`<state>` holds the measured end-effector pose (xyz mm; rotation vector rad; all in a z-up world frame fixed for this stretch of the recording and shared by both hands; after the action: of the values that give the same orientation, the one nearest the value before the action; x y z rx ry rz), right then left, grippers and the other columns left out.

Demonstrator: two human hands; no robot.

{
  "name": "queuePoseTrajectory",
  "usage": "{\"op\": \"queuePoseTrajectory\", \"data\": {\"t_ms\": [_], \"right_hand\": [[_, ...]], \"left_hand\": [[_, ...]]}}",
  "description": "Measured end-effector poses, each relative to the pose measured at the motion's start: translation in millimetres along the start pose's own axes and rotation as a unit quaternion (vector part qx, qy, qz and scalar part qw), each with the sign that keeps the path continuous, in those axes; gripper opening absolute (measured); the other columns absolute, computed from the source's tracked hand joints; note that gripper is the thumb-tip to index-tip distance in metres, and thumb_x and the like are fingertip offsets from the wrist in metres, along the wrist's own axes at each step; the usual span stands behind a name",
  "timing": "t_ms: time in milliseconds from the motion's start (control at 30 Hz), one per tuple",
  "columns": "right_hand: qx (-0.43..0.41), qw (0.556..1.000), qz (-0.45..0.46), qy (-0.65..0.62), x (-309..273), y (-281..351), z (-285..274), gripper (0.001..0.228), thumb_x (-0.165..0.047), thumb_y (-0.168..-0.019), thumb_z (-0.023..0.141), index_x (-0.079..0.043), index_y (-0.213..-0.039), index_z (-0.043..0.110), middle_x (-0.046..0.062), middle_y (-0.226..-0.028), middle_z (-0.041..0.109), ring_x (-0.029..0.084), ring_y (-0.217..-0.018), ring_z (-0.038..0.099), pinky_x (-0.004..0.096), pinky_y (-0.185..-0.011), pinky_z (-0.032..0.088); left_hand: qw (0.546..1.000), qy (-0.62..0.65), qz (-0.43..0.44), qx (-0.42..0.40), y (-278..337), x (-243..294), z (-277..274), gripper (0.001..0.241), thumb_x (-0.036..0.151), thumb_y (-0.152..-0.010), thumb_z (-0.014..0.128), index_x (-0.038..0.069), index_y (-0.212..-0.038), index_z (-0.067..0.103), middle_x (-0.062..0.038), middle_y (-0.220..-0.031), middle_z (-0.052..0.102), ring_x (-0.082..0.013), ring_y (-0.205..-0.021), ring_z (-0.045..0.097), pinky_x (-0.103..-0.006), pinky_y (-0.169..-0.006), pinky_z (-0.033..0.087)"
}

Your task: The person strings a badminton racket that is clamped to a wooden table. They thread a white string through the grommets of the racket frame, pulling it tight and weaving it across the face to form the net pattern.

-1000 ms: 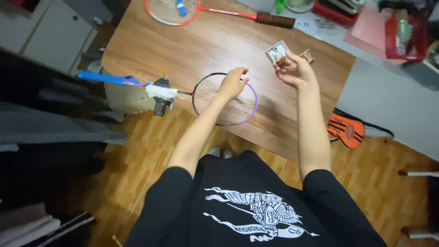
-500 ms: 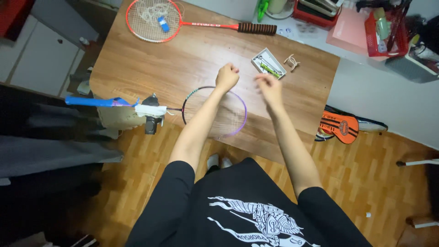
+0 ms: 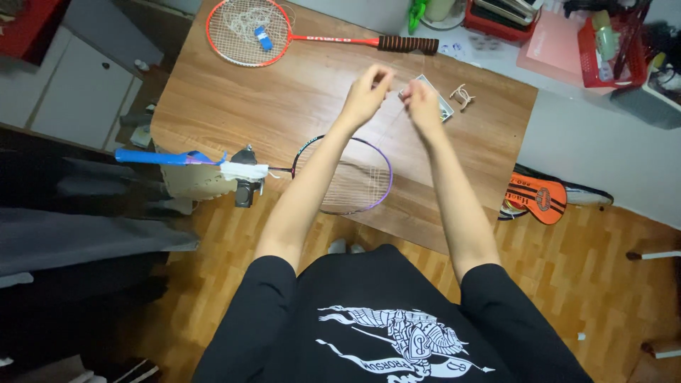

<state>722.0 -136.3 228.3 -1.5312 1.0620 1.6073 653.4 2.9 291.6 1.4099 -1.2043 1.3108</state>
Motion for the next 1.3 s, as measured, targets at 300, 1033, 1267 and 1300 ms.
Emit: {"op": "queuePoseTrajectory", "data": {"t_ms": [300,1033,1267,1300], "right_hand": [[0.05,0.986,-0.015,-0.156,-79,-2,-65,0.035,-0.038,-0.114,0.05,-0.012,-0.091,0.058,-0.004,-0.074,0.054,0.004,-0.056,0.04,0.021,-0.05,0.031],[0.089,0.967,-0.237,0.013,-178,37,-232,0.018,-0.011,-0.118,0.046,-0.002,-0.124,0.061,0.009,-0.107,0.066,0.017,-0.091,0.062,0.029,-0.083,0.053],[-0.017,0.871,-0.076,0.485,-85,48,-127,0.035,-0.011,-0.089,0.068,-0.007,-0.123,0.072,0.024,-0.121,0.064,0.039,-0.097,0.065,0.048,-0.089,0.053],[-0.102,0.92,-0.057,0.374,-82,58,-80,0.028,-0.014,-0.094,0.065,-0.007,-0.12,0.072,0.017,-0.114,0.069,0.027,-0.091,0.069,0.041,-0.084,0.055]], "left_hand": [[0.969,-0.18,-0.067,-0.153,49,-119,23,0.02,0.022,-0.091,0.077,0.006,-0.102,0.078,-0.009,-0.092,0.079,-0.0182,-0.085,0.075,-0.0318,-0.08,0.06],[0.965,-0.224,-0.124,-0.065,21,-91,13,0.008,0.003,-0.08,0.071,0.004,-0.085,0.077,-0.013,-0.083,0.077,-0.021,-0.077,0.077,-0.0347,-0.073,0.061],[0.961,-0.255,-0.1,0.046,31,-75,16,0.008,0.002,-0.079,0.069,0.004,-0.08,0.077,-0.015,-0.082,0.077,-0.0256,-0.078,0.076,-0.0368,-0.073,0.058],[0.958,-0.272,-0.075,0.045,34,-62,22,0.011,0.0,-0.079,0.066,0.004,-0.08,0.076,-0.015,-0.082,0.077,-0.0257,-0.079,0.076,-0.0367,-0.073,0.058]]}}
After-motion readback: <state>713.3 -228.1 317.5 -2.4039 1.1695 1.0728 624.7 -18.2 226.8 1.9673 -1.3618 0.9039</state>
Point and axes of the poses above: each hand's wrist, its own y-axis away from the middle knuckle, its own z-axis out of the palm, x = y × z, the point moved 10 cm from there along -y, towards the middle knuckle
